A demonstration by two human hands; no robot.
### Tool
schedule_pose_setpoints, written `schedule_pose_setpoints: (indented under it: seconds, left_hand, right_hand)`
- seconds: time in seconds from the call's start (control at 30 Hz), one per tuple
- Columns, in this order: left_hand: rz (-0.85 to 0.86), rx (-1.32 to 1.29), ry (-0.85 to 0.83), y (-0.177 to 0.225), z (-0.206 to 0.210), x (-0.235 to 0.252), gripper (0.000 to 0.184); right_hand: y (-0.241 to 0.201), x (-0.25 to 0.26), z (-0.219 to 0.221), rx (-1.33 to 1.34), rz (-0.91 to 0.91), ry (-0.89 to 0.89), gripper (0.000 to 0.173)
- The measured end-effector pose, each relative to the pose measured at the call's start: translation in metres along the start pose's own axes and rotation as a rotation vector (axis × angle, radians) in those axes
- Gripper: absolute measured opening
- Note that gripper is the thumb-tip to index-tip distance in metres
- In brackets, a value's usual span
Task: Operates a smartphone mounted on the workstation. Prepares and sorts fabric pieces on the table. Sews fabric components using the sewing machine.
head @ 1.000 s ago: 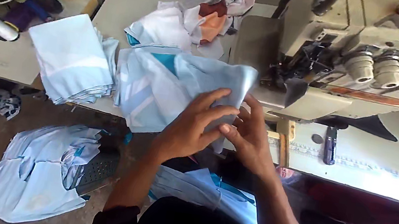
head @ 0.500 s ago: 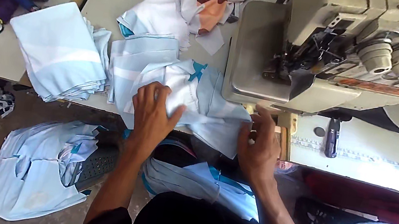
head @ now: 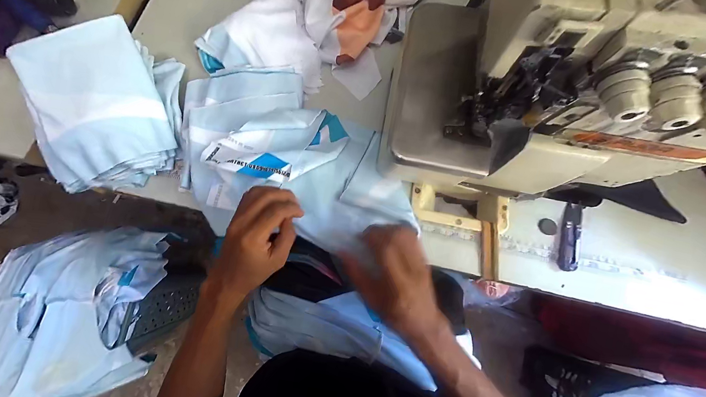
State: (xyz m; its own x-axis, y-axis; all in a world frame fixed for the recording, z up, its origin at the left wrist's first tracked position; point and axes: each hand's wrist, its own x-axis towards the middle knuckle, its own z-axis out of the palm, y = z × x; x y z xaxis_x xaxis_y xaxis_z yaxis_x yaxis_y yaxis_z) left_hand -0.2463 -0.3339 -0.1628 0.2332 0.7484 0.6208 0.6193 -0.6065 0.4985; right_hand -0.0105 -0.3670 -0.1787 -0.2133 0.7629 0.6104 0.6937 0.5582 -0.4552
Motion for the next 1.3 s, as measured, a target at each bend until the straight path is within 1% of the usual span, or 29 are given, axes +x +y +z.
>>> schedule_pose_setpoints:
  seconds: [0.07,0.1,0.17,0.23,0.33,0.4,0.5,0.53,0.63,0.67,0.7,0.77,0.83,0.93,1.03,1.1,1.17,1.23,1.3]
  left_hand:
    - [-0.028,-0.027,0.030,-0.003,0.000,0.001,0.016]
    - [-0.027,-0.027,0.030,-0.003,0.001,0.004,0.016]
    - [-0.015,-0.046,0.034,-0.003,0.002,0.008,0.016]
    - [0.001,-0.119,0.068,-0.004,0.004,0.014,0.014]
    - [0.048,-0.239,0.105,0.001,-0.001,0.053,0.014]
    - [0.086,-0.300,0.118,0.009,-0.002,0.100,0.016]
    - [0.078,-0.354,0.181,0.026,0.026,0.191,0.021]
    - [0.058,-0.365,0.167,0.034,0.040,0.226,0.029]
    - [-0.046,-0.432,0.073,0.052,0.082,0.327,0.069]
    - [-0.069,-0.473,0.059,0.058,0.096,0.355,0.078]
    - [-0.086,-0.531,0.066,0.064,0.108,0.378,0.083]
    - [-0.127,-0.624,0.092,0.077,0.128,0.408,0.084]
    - [-0.185,-0.596,0.135,0.090,0.139,0.421,0.079]
    - [-0.288,-0.476,0.202,0.102,0.145,0.427,0.068]
    - [-0.347,-0.348,0.222,0.104,0.147,0.431,0.069]
    - [-0.359,-0.316,0.225,0.103,0.147,0.432,0.072]
    - [-0.351,-0.354,0.225,0.102,0.147,0.434,0.072]
    - [-0.327,-0.465,0.199,0.098,0.143,0.434,0.071]
    - [-0.289,-0.567,0.164,0.088,0.130,0.430,0.078]
  right_hand:
    - [-0.010,0.002,0.013,-0.014,-0.016,-0.107,0.038]
    - [-0.011,0.006,0.020,-0.052,-0.008,-0.112,0.037]
    - [-0.009,0.015,0.027,-0.087,0.020,-0.117,0.029]
    - [-0.007,0.021,0.025,-0.045,0.048,-0.142,0.021]
    - [0.002,0.026,0.021,0.042,0.042,-0.197,0.016]
    - [0.010,0.027,0.022,0.062,-0.013,-0.203,0.015]
    - [0.016,0.025,0.027,0.067,-0.060,-0.166,0.018]
    - [0.017,0.025,0.027,0.064,-0.064,-0.160,0.019]
    - [0.016,0.024,0.029,0.028,-0.076,-0.144,0.021]
    - [0.016,0.024,0.029,0.020,-0.077,-0.143,0.022]
    - [0.016,0.023,0.029,0.019,-0.079,-0.140,0.022]
    - [0.015,0.022,0.029,0.018,-0.086,-0.135,0.022]
    - [0.015,0.022,0.030,0.001,-0.098,-0.131,0.021]
    - [0.013,0.021,0.032,-0.054,-0.121,-0.126,0.019]
    - [0.013,0.020,0.033,-0.068,-0.132,-0.133,0.017]
    - [0.012,0.019,0.032,-0.065,-0.139,-0.134,0.017]
    - [0.012,0.018,0.032,-0.072,-0.144,-0.135,0.017]
    - [0.012,0.018,0.033,-0.069,-0.138,-0.126,0.018]
    - [0.013,0.018,0.030,-0.014,-0.105,-0.109,0.020]
